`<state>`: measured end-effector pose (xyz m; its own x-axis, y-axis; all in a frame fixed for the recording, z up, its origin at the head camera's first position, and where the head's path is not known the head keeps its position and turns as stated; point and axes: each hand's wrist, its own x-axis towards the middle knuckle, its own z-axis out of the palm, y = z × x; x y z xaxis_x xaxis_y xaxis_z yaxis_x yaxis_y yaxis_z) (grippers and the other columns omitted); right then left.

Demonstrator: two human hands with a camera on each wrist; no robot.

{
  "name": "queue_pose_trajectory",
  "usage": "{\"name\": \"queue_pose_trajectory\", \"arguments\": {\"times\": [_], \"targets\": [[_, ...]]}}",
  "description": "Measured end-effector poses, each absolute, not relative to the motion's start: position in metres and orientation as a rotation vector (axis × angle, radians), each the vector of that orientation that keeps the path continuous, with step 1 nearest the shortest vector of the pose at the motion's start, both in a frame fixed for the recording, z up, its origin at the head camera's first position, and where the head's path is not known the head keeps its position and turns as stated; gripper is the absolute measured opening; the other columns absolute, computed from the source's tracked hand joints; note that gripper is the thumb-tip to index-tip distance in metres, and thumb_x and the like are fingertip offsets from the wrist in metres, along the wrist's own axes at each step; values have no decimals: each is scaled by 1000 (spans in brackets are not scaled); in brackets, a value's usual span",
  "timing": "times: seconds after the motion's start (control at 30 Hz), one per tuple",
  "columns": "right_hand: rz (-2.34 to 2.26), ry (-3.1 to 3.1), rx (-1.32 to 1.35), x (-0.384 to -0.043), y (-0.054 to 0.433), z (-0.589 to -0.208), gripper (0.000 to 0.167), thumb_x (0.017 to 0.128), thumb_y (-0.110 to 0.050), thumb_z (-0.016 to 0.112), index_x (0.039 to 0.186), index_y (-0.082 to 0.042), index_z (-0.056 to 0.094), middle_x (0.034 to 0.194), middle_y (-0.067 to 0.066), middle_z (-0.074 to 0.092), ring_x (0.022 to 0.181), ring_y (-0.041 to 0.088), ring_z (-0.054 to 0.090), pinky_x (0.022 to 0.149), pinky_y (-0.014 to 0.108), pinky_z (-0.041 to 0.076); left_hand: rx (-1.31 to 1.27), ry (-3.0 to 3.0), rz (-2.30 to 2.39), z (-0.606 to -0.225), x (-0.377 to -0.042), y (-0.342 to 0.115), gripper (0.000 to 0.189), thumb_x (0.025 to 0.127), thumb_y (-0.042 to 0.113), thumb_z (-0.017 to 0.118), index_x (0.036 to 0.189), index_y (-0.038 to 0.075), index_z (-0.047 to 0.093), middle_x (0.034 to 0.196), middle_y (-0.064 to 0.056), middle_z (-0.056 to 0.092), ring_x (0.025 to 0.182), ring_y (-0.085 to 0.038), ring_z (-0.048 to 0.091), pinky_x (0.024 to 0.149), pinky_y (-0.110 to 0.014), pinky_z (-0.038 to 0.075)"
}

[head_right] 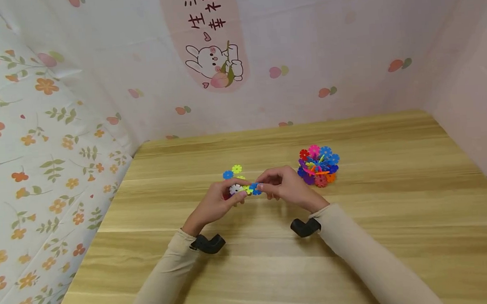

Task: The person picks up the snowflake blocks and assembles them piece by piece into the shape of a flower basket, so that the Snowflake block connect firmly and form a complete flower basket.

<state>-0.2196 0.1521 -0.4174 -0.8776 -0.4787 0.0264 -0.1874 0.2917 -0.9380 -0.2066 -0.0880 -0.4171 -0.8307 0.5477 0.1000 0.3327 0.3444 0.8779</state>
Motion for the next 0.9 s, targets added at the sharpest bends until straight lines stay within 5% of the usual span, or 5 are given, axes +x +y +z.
{"name": "queue_pose_trajectory", "arguments": {"times": [0.17, 0.33, 0.5, 0.63, 0.9], "targets": [[-1722, 1941, -516, -247, 139, -424, 30, 102, -34, 55, 109, -8, 69, 91, 14, 64, 70, 16, 55, 62, 26, 48, 677, 2498, 1555, -409, -212, -102, 24, 98, 19, 62, 119, 7, 67, 88, -12, 72, 66, -30, 62, 56, -29, 49], [-1876, 1781, -417, -262, 124, -430, 31, 106, -27, 46, 107, -4, 66, 89, 7, 63, 69, 14, 56, 59, 24, 46, 616, 2509, 1643, -402, -215, -109, 28, 99, 19, 60, 123, 5, 65, 89, -16, 72, 59, -13, 58, 56, -31, 52], [-1253, 2508, -621, -268, 98, -437, 15, 95, -15, 64, 97, -1, 68, 79, 9, 63, 65, 19, 55, 59, 30, 46, 559, 2505, 1689, -398, -216, -112, 28, 100, 20, 60, 124, 7, 66, 86, -14, 66, 50, -12, 42, 49, -24, 38], [-786, 2833, -684, -269, 78, -442, 31, 86, -23, 76, 107, -1, 70, 93, 13, 67, 85, 26, 64, 75, 40, 55, 570, 2501, 1688, -397, -217, -110, 28, 99, 19, 61, 124, 6, 66, 87, -18, 63, 57, -11, 50, 52, -23, 42], [-833, 2822, -598, -269, 75, -441, 38, 79, -10, 81, 113, 3, 67, 109, 16, 67, 102, 32, 65, 89, 46, 55, 657, 2470, 1652, -394, -218, -105, 30, 100, 15, 59, 127, 2, 64, 94, -27, 68, 65, -25, 58, 52, -21, 42]]}}
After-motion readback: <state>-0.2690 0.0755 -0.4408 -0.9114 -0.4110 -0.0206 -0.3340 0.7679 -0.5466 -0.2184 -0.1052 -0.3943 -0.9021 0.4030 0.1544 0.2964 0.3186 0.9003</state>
